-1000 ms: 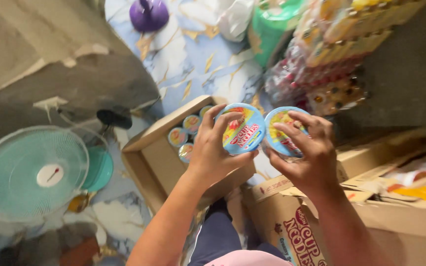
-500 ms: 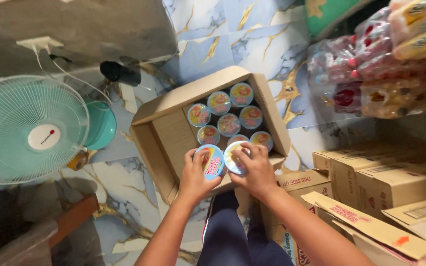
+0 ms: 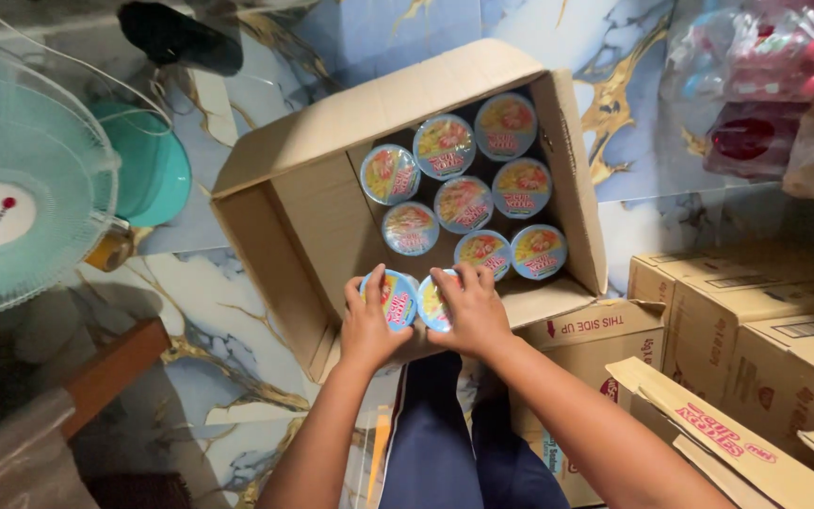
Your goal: Transferring individual cups of noodles from a larger distribution box and neatly arranging them into a smaller cardboard box.
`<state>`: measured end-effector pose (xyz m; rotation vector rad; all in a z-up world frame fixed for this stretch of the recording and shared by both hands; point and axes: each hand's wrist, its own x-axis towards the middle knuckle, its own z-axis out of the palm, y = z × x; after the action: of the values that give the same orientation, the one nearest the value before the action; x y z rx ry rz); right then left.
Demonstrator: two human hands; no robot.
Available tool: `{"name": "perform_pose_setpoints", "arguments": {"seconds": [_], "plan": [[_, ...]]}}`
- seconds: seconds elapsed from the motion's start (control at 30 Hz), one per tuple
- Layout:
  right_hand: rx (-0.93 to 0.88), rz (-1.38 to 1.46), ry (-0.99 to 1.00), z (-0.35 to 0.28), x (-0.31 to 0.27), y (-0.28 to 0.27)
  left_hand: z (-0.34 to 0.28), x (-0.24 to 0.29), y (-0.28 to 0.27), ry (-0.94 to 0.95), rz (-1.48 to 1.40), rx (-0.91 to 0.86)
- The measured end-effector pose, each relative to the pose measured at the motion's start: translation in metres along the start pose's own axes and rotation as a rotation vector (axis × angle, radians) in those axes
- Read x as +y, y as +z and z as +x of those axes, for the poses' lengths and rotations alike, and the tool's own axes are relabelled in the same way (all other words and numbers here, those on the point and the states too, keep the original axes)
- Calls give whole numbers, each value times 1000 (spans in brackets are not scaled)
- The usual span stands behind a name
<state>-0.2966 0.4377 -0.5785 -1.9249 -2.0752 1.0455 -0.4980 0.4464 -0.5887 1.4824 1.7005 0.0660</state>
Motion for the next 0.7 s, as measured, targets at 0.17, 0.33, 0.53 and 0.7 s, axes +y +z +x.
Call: {"name": "perform_pose_setpoints", "arguments": {"seconds": [0.17, 0.33, 0.53, 0.7], "plan": [[-74, -15, -101, 10, 14, 26, 24, -36, 21, -13, 81, -2], [-54, -93, -230, 22, 33, 61, 42, -50, 39, 10, 136, 44], [-2, -234, -224, 44, 43, 79, 62, -58, 52, -13, 141, 125], [-73, -280, -120, 48, 35, 82, 73, -72, 58, -151, 159, 102]]}}
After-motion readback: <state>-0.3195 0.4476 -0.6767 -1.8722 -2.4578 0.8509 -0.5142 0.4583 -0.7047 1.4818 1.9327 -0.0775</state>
